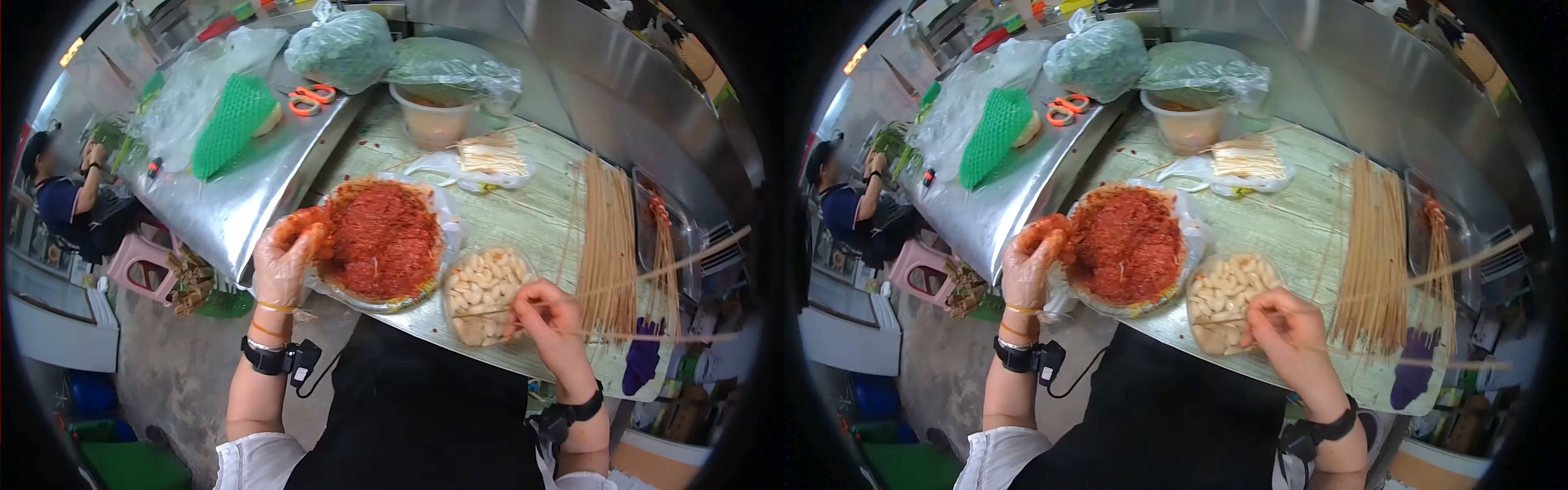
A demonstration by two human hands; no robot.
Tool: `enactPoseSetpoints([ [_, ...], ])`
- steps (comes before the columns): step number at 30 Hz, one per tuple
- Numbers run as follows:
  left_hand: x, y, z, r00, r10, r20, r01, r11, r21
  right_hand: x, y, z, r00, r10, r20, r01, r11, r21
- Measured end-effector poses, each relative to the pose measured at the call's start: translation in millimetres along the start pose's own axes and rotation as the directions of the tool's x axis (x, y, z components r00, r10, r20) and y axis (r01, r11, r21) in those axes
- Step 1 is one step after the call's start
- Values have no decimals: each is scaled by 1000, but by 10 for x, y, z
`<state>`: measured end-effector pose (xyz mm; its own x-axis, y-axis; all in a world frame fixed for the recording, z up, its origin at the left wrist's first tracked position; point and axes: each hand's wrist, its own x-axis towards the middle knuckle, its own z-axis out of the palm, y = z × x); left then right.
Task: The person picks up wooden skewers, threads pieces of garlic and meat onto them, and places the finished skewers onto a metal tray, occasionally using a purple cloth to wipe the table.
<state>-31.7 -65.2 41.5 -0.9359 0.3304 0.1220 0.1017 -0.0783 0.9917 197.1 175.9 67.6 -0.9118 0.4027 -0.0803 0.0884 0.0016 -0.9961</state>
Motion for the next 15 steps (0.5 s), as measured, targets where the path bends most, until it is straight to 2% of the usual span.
enactPoseSetpoints([
  [1, 34, -31, -53, 1000, 0, -11, 0, 1000, 13, -35, -6, -11, 997, 74, -9, -74, 997, 19],
  [2, 82, -76, -101, 994, 77, 82, -95, 967, 239, -58, 2, -37, 997, 74, 2, -74, 997, 27],
  [3, 128, -99, -135, 974, 125, 191, -199, 875, 441, -81, 16, -75, 999, 28, -22, -27, 999, 42],
  [4, 168, -107, -105, 926, 259, 273, -371, 749, 549, -108, 26, -124, 999, -15, -49, 18, 998, 55],
  [5, 196, -89, -77, 928, 255, 272, -368, 746, 556, -141, 34, -197, 999, -12, -44, 15, 998, 61],
  [7, 235, -48, -4, 852, 310, 421, -522, 532, 666, -196, 27, -328, 979, -57, -194, 78, 992, 99],
  [8, 233, -64, 36, 869, 264, 418, -493, 511, 704, -207, -1, -341, 960, -82, -267, 117, 986, 118],
  [9, 246, -56, 71, 869, 262, 419, -493, 510, 705, -212, -2, -358, 960, -80, -267, 116, 986, 121],
  [11, 285, -18, 127, 861, 214, 462, -508, 301, 807, -225, 20, -406, 925, -106, -364, 171, 974, 150],
  [15, 616, -66, 239, 821, 267, 504, -570, 334, 751, -222, 105, -405, 927, -87, -364, 159, 972, 173],
])
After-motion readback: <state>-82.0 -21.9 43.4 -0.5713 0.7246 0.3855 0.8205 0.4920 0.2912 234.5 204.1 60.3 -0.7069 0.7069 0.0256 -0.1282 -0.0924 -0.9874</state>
